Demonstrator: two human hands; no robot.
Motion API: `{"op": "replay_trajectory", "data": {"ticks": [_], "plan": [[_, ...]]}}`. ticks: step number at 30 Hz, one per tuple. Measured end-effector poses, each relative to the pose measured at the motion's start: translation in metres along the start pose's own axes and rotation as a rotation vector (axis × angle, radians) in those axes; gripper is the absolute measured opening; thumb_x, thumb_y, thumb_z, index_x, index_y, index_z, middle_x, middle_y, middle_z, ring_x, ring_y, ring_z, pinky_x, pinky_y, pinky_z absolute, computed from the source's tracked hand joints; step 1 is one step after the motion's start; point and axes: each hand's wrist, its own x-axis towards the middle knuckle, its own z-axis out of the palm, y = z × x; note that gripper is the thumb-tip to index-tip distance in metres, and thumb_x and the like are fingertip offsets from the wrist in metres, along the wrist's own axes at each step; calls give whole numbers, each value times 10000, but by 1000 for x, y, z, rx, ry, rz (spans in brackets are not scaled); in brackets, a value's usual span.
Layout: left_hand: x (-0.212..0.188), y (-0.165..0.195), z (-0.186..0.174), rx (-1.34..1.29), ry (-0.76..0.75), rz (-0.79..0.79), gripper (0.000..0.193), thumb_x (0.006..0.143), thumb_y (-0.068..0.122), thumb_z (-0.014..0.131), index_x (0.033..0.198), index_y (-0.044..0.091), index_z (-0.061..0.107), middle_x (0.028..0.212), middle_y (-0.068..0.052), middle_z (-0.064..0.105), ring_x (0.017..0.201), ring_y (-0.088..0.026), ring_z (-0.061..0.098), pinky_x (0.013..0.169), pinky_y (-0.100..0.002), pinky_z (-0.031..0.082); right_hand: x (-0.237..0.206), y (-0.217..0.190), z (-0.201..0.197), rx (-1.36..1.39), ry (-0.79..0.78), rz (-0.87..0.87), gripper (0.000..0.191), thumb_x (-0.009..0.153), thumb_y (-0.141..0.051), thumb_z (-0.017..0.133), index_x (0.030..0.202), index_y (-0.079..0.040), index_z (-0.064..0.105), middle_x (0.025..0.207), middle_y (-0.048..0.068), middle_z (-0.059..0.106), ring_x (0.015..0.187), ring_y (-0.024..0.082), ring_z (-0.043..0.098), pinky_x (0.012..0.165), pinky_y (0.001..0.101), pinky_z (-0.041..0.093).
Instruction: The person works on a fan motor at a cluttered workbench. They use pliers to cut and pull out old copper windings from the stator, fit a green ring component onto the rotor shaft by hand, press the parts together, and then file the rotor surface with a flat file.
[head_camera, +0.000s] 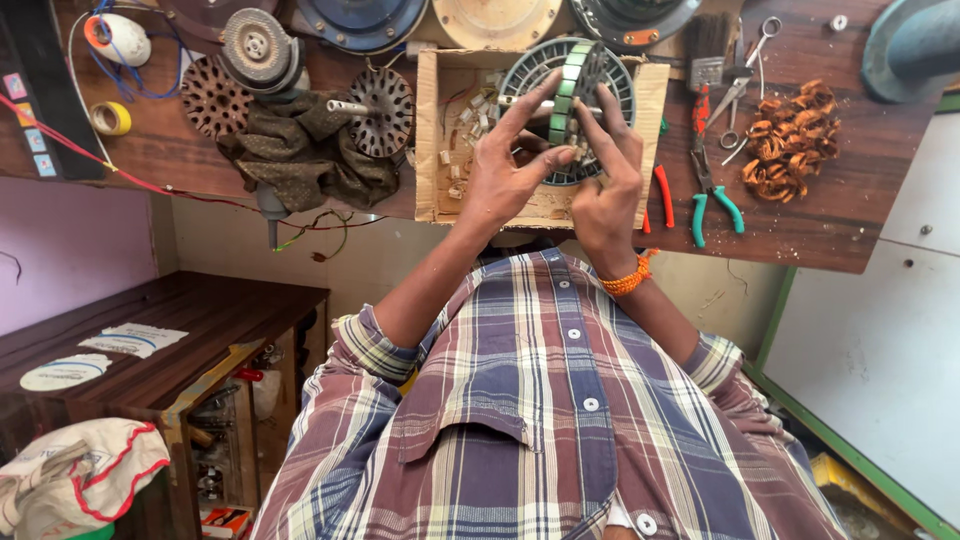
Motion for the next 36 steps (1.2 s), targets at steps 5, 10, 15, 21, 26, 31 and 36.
{"op": "replay_trajectory", "data": {"ticks": [5, 10, 15, 21, 26, 31, 36], "plan": [[2, -1, -3, -46, -39, 5, 855, 883, 69, 872, 1589, 284, 441, 1328, -72, 680, 877, -64, 598, 808, -256, 579, -2, 4, 3, -96, -56, -163, 931, 669, 155, 500, 1580, 15, 374, 1648, 170, 361, 1524, 383, 336, 1283, 472, 271], [9, -4, -6, -103, -35, -2, 935, 847, 60, 888, 1610, 278, 394, 1364, -90, 664, 880, -85, 609, 795, -263, 580, 0, 10, 6, 360, -12, 7, 902, 732, 186, 396, 1600, -60, 376, 1630, 98, 445, 1572, 273, 416, 1252, 392, 401], [7, -10, -3, -206, -11, -11, 1101, 836, 76, 895, 1652, 284, 186, 1377, -153, 606, 961, -138, 700, 825, -298, 633, 2, 9, 8, 250, 25, 66, 820, 764, 198, 407, 1533, -73, 492, 1617, 104, 499, 1488, 253, 507, 1138, 352, 503], [8, -12, -5, -159, -12, 16, 1156, 836, 120, 919, 1664, 290, 129, 1355, -182, 608, 1000, -159, 716, 855, -315, 630, 4, 0, 9, 273, 37, 69, 821, 733, 197, 377, 1496, -44, 557, 1633, 127, 465, 1509, 284, 486, 1137, 344, 500], [10, -7, -9, -15, -30, 27, 1187, 827, 157, 938, 1662, 323, 111, 1324, -184, 657, 948, -155, 725, 839, -322, 646, 3, -7, 4, 254, 18, 69, 852, 699, 180, 355, 1500, -20, 564, 1637, 140, 454, 1523, 300, 460, 1160, 342, 503], [11, -3, -11, 93, -22, 2, 1227, 798, 174, 943, 1640, 346, 68, 1272, -146, 707, 947, -162, 771, 799, -334, 668, 6, -9, -2, 357, -29, 151, 811, 725, 170, 341, 1489, -2, 554, 1659, 133, 414, 1518, 288, 466, 1131, 351, 525], [10, -6, -7, 40, 2, 164, 1229, 835, 119, 935, 1660, 360, 58, 1232, -157, 733, 1072, -202, 755, 882, -380, 665, 12, -7, 1, 376, -20, 155, 696, 783, 175, 376, 1430, 14, 575, 1655, 124, 412, 1484, 290, 523, 1096, 352, 552]]}}
